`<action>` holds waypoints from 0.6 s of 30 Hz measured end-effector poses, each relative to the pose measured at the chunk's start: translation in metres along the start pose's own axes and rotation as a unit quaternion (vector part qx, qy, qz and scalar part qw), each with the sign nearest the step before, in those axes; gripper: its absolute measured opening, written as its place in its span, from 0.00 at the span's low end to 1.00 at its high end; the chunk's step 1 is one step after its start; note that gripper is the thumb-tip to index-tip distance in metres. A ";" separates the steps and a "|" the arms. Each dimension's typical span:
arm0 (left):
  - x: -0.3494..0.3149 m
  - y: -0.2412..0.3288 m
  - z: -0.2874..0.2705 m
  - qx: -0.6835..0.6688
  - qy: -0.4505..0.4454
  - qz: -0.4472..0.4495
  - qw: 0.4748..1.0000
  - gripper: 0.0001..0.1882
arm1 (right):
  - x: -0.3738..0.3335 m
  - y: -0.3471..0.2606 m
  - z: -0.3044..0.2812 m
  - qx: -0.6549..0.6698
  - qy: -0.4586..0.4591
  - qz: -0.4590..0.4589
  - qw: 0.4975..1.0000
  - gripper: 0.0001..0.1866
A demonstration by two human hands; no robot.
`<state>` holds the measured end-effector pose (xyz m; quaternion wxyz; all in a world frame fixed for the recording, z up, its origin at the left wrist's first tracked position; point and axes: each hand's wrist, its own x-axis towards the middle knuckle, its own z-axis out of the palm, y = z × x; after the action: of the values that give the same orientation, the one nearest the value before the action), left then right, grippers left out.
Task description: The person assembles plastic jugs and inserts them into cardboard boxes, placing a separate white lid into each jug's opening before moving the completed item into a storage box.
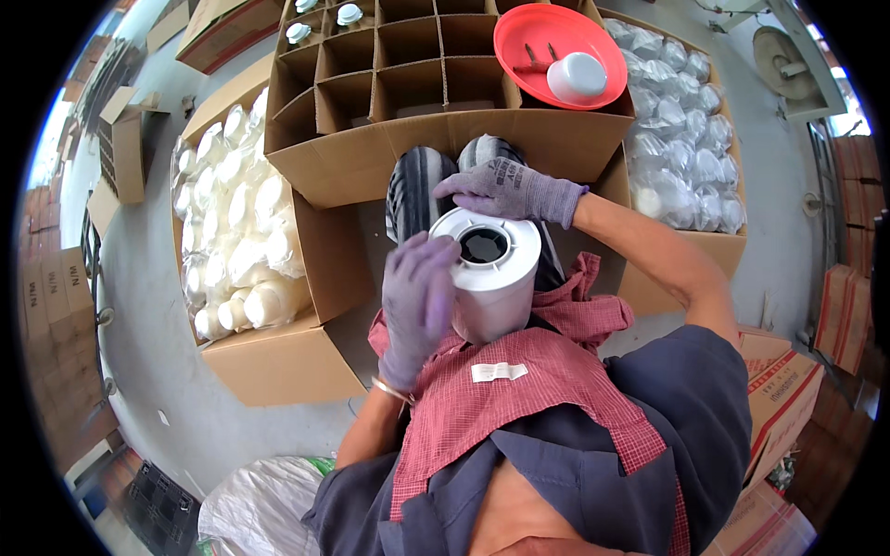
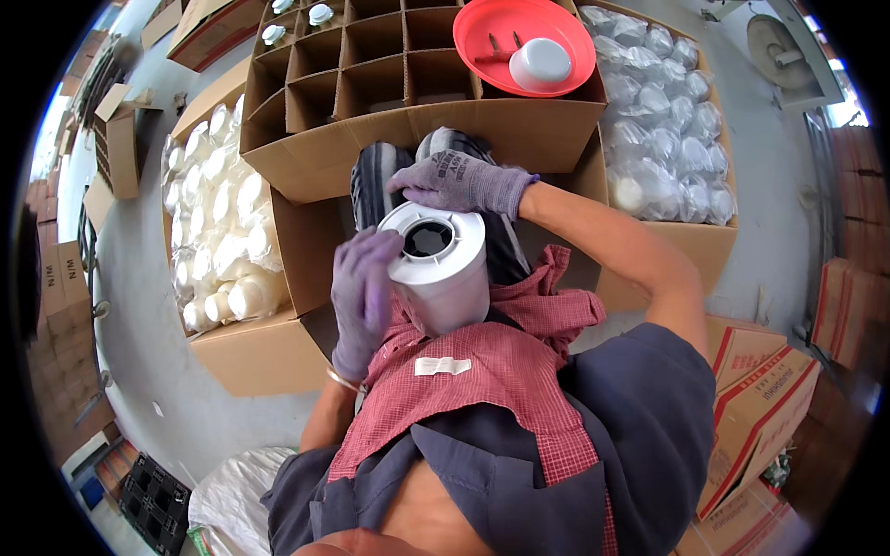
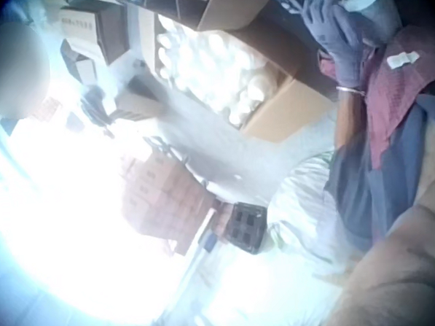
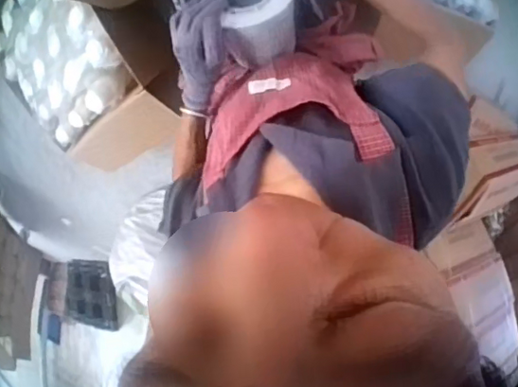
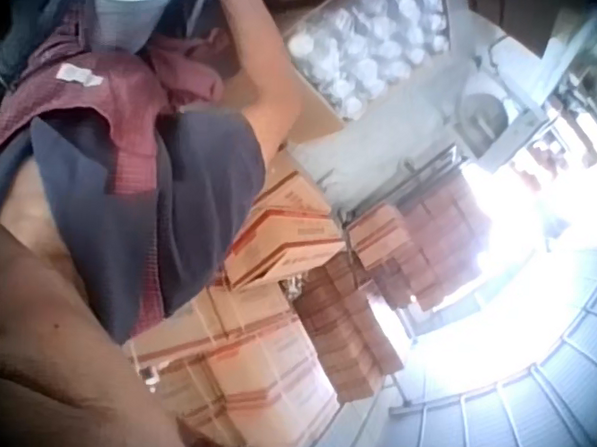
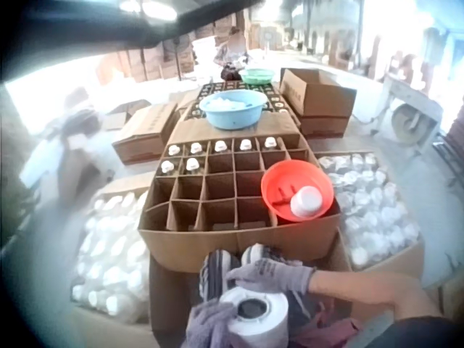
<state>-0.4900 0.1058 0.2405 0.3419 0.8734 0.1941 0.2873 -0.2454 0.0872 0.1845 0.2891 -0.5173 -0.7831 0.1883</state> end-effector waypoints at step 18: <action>-0.019 0.039 -0.014 0.043 -0.052 0.029 0.997 0.25 | 0.038 -0.021 0.005 0.046 -0.111 0.039 0.992 0.12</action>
<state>-0.5080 0.0758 0.2697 0.3057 0.9060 0.1632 0.2430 -0.2748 0.1142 0.2035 0.2168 -0.5097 -0.7798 0.2917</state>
